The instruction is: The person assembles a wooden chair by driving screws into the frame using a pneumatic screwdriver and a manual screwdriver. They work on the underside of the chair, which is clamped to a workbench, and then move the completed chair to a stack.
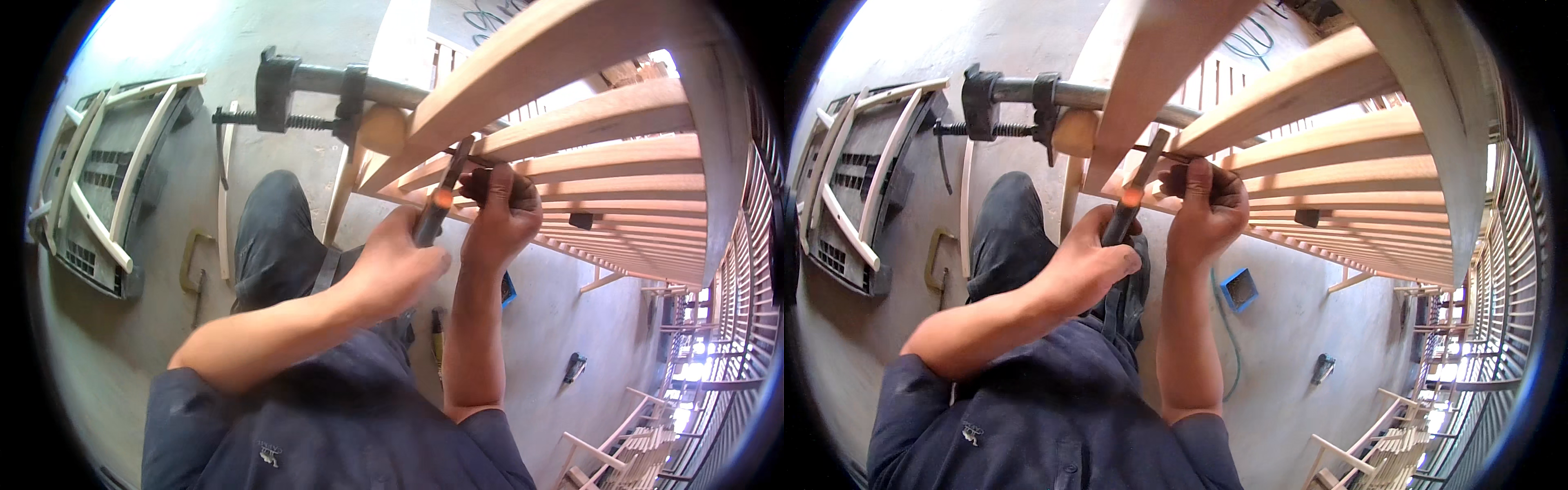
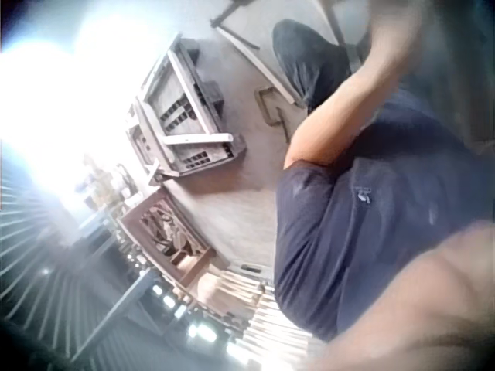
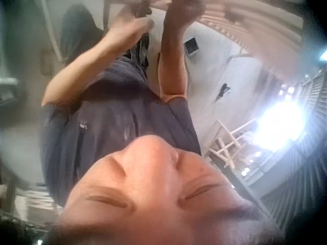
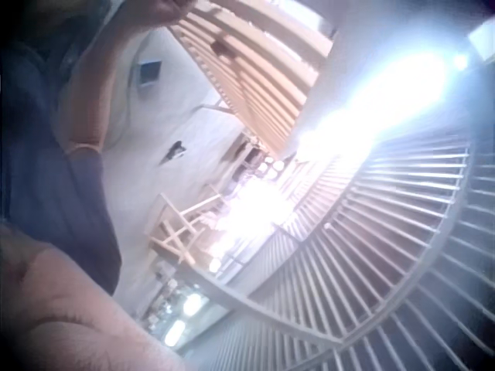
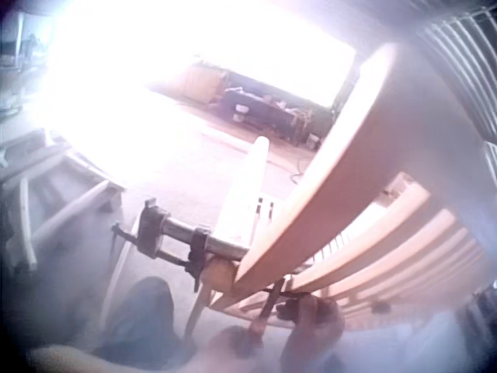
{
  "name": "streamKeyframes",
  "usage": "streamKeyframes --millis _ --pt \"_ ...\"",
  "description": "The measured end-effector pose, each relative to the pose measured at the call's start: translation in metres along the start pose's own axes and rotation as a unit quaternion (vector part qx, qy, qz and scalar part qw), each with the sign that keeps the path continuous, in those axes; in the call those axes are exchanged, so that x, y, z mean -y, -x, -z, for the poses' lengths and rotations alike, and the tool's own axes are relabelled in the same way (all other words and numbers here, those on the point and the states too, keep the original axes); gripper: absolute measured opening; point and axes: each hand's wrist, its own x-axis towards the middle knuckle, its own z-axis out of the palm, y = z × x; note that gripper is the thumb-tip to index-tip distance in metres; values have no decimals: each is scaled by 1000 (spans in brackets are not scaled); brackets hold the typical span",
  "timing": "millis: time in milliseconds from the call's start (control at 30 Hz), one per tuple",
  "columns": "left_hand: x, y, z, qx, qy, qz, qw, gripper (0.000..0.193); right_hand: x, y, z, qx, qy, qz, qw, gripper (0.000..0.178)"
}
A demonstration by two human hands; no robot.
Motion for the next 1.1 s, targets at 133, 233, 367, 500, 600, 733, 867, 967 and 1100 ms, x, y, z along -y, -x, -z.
streamKeyframes --millis 133,233,367,500,600,733,867,967,1100 --pt "-12 8 -1 22 39 59 997 48 5 1 1 -13 -2 0 1000 24" --pt "22 -6 -10 -12 11 -14 1000 47 6 2 3 1 6 -2 1000 22" --pt "57 -34 -5 -40 -82 -195 977 57 2 0 2 17 -17 -16 1000 23" --pt "78 -57 -3 -52 -119 -273 953 63 -4 7 -3 20 -101 -36 994 28" --pt "81 -62 -6 -59 -110 -263 957 63 -12 13 -2 9 -144 -47 988 29" --pt "85 -65 -3 -64 -116 -269 954 61 -5 15 -8 -8 -172 -84 982 28" --pt "81 -61 -1 -56 -135 -263 954 54 -7 12 -7 -21 -100 -66 993 25" --pt "69 -47 -6 -91 -150 -274 946 50 -9 10 -3 -7 -69 -50 996 27" --pt "52 -28 -6 -67 -98 -164 979 44 -11 8 -4 5 -67 -46 997 30"
